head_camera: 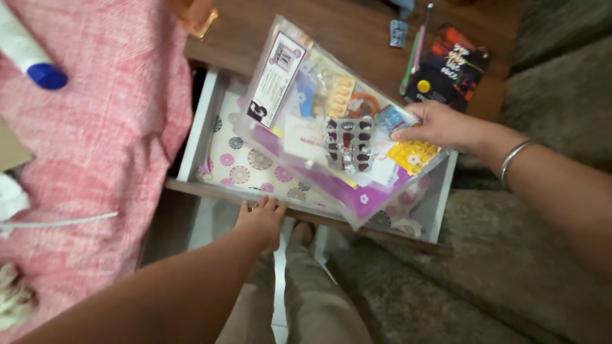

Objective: The person wipes the inside of a bedroom drawer with a cloth, places a patterned fabric liner inside, and then arranges various small items such as bottles, tubes, and papers into the drawer. The person handles each item individually and places them neatly.

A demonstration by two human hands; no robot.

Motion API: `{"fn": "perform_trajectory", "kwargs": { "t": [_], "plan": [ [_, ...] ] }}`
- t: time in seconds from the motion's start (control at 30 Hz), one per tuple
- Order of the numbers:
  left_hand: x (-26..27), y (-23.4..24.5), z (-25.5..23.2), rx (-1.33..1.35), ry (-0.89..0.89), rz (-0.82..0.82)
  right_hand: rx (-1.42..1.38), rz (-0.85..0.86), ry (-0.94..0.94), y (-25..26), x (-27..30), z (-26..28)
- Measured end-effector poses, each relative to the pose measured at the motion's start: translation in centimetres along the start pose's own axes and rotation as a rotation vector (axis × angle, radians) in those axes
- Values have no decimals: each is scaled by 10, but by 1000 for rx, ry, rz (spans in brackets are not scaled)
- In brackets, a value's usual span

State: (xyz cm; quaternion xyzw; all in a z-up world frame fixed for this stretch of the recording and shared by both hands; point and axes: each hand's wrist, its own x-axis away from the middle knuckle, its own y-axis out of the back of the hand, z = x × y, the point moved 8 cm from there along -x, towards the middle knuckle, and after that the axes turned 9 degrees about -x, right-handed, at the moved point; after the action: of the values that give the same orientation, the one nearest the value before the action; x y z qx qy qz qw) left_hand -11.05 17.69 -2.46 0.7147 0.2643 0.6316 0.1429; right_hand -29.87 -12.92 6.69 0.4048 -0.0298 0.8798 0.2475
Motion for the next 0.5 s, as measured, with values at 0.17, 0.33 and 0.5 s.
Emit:
{"fn": "perform_trajectory", "kwargs": {
  "t": [0.17, 0.33, 0.5],
  "plan": [
    [12, -13, 0, 16, -6, -9, 308, 12, 82, -31, -13, 4],
    [18, -21, -2, 20, -9, 23, 594, 104, 283, -59, -45, 15],
    [19, -24, 0, -2, -20, 34, 543, 164, 329, -79, -89, 3]
  ]
}}
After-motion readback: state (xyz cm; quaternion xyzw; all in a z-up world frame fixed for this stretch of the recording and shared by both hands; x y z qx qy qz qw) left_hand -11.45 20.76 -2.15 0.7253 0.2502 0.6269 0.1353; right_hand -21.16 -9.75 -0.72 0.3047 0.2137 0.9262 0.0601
